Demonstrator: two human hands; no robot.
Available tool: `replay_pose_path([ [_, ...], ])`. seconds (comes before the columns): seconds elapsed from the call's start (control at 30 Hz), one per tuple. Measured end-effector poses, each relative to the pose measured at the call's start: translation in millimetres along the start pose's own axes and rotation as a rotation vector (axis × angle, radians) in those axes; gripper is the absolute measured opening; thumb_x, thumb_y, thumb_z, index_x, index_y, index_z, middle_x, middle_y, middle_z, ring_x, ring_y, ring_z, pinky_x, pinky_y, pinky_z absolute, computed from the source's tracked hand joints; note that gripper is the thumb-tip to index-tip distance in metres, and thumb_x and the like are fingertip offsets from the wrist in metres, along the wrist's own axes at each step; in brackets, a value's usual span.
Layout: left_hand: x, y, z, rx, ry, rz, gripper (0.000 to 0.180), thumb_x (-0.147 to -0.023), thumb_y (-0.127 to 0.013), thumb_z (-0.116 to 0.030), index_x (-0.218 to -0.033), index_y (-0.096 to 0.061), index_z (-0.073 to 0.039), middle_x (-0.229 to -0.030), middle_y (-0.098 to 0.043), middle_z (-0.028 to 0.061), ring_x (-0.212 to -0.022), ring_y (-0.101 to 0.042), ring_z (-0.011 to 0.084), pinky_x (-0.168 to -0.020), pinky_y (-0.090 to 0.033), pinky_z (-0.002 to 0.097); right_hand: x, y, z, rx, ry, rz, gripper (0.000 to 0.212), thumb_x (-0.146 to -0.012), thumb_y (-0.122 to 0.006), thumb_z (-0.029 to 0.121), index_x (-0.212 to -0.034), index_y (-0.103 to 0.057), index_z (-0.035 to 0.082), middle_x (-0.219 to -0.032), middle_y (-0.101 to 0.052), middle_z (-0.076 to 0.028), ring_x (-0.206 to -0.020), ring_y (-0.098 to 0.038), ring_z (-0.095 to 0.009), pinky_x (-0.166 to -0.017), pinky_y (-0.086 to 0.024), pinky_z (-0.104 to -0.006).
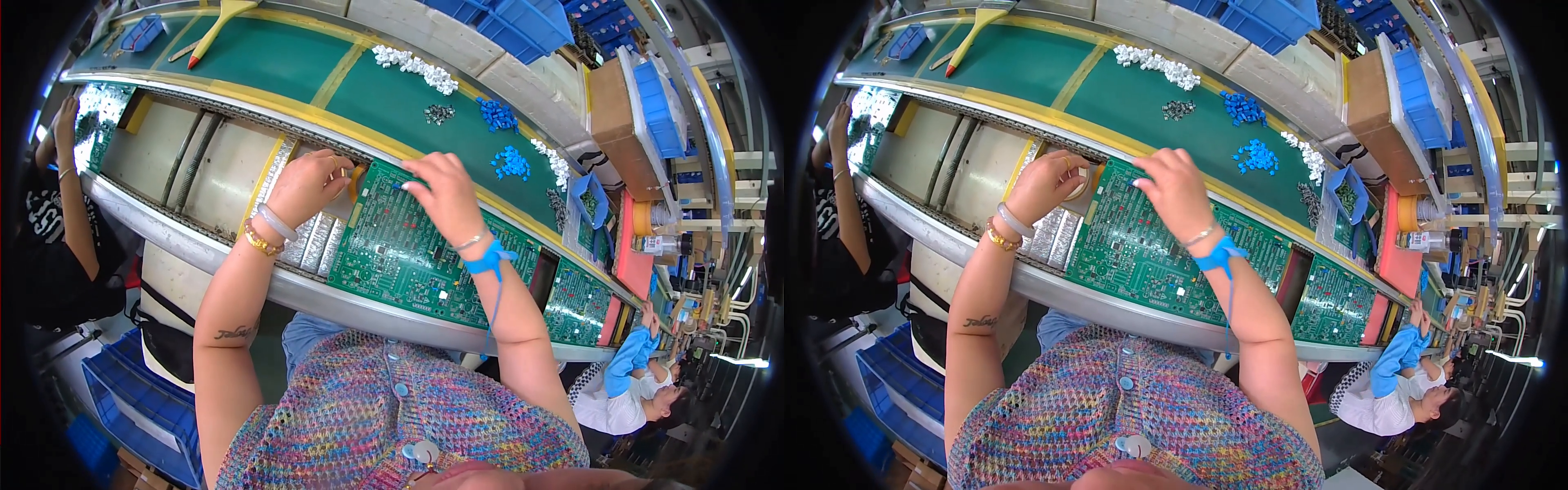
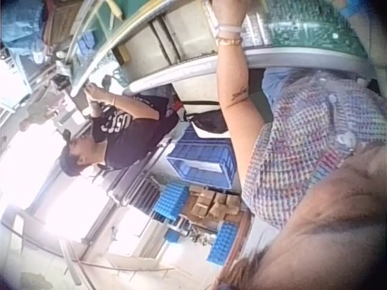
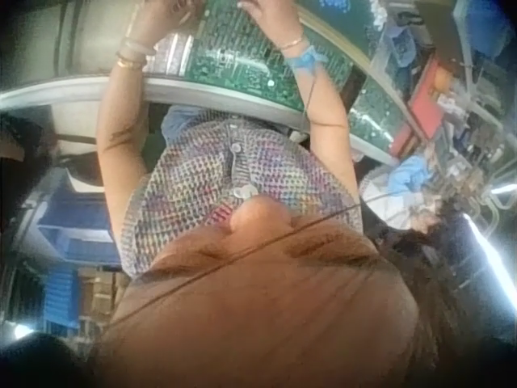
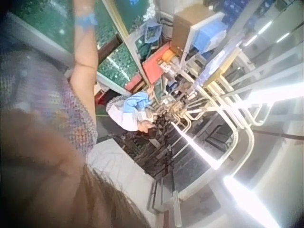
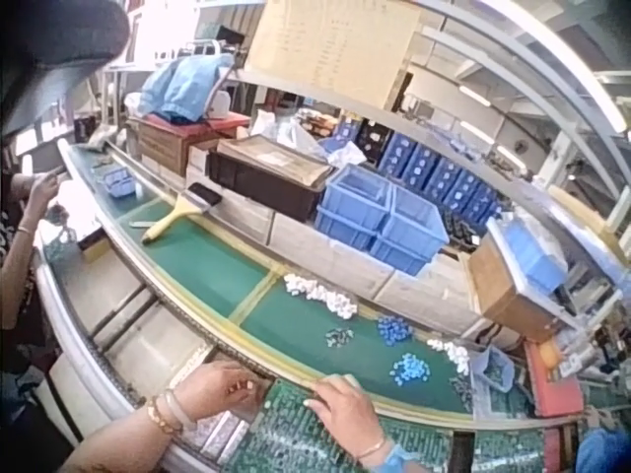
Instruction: The person assembles circuit boards on an assembly line by picking electronic components from the table and inserting them into the circuit boards by hand.
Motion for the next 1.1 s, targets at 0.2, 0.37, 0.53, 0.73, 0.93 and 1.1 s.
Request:
replay_pose_path([
  [0.2,11.9,-11.3,1.8,-0.046,-0.169,0.092,0.013,-0.078,-0.057,-0.008,-0.084,-0.068,-0.006,-0.084,-0.062,0.0102,-0.079,-0.060,0.0303,-0.070,-0.049,0.0395,48.8,72.1,23.6,-0.155,-0.171,-0.042,0.007,-0.073,-0.069,0.007,-0.077,-0.063,0.006,-0.074,-0.060,-0.006,-0.068,-0.056,-0.026,-0.063,-0.045,-0.0343],
  [0.37,5.4,-21.8,-20.3,-0.106,-0.218,0.099,0.013,-0.078,-0.058,-0.008,-0.086,-0.068,-0.007,-0.085,-0.062,0.0097,-0.078,-0.060,0.0306,-0.068,-0.050,0.0395,153.8,45.3,47.3,-0.276,-0.315,0.141,0.014,-0.076,-0.069,0.013,-0.068,-0.059,0.007,-0.065,-0.055,-0.006,-0.061,-0.054,-0.024,-0.057,-0.042,-0.0334],
  [0.53,6.3,-39.2,-34.5,-0.074,-0.298,0.153,0.018,-0.079,-0.059,-0.008,-0.094,-0.068,-0.008,-0.085,-0.062,0.0101,-0.076,-0.061,0.0317,-0.067,-0.050,0.0400,224.6,19.9,65.8,-0.386,-0.307,0.098,0.013,-0.081,-0.067,0.018,-0.074,-0.061,0.008,-0.068,-0.057,-0.007,-0.063,-0.057,-0.026,-0.058,-0.045,-0.0352],
  [0.73,30.4,-12.4,-31.3,-0.212,-0.144,-0.026,0.016,-0.081,-0.061,-0.007,-0.096,-0.065,-0.003,-0.086,-0.061,0.0122,-0.080,-0.060,0.0289,-0.068,-0.050,0.0365,216.7,124.2,-0.3,0.035,-0.451,-0.230,0.020,-0.080,-0.064,0.012,-0.099,-0.063,0.008,-0.095,-0.064,-0.009,-0.082,-0.060,-0.028,-0.073,-0.048,-0.0366],
  [0.93,88.0,-11.0,-62.0,-0.030,-0.126,-0.107,0.017,-0.080,-0.059,0.003,-0.096,-0.065,0.000,-0.092,-0.061,0.0114,-0.080,-0.060,0.0225,-0.065,-0.051,0.0296,190.1,249.0,-173.5,0.536,-0.490,-0.401,0.029,-0.081,-0.063,0.015,-0.109,-0.058,0.005,-0.103,-0.062,-0.015,-0.099,-0.057,-0.033,-0.085,-0.046,-0.0426],
  [1.1,117.7,-6.5,-51.4,0.021,0.061,-0.157,0.018,-0.080,-0.057,0.004,-0.096,-0.065,0.002,-0.093,-0.061,0.0096,-0.080,-0.060,0.0179,-0.064,-0.049,0.0263,151.0,220.4,-279.5,0.936,-0.657,0.041,0.031,-0.081,-0.063,0.033,-0.095,-0.065,0.005,-0.090,-0.066,-0.010,-0.096,-0.059,-0.026,-0.080,-0.048,-0.0393],
])
Point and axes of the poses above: each hand's wrist, its own x-axis away from the middle knuckle, its own y-axis out of the back of the hand, z = x × y, the point moved 9 cm from there along -x, towards the middle knuckle
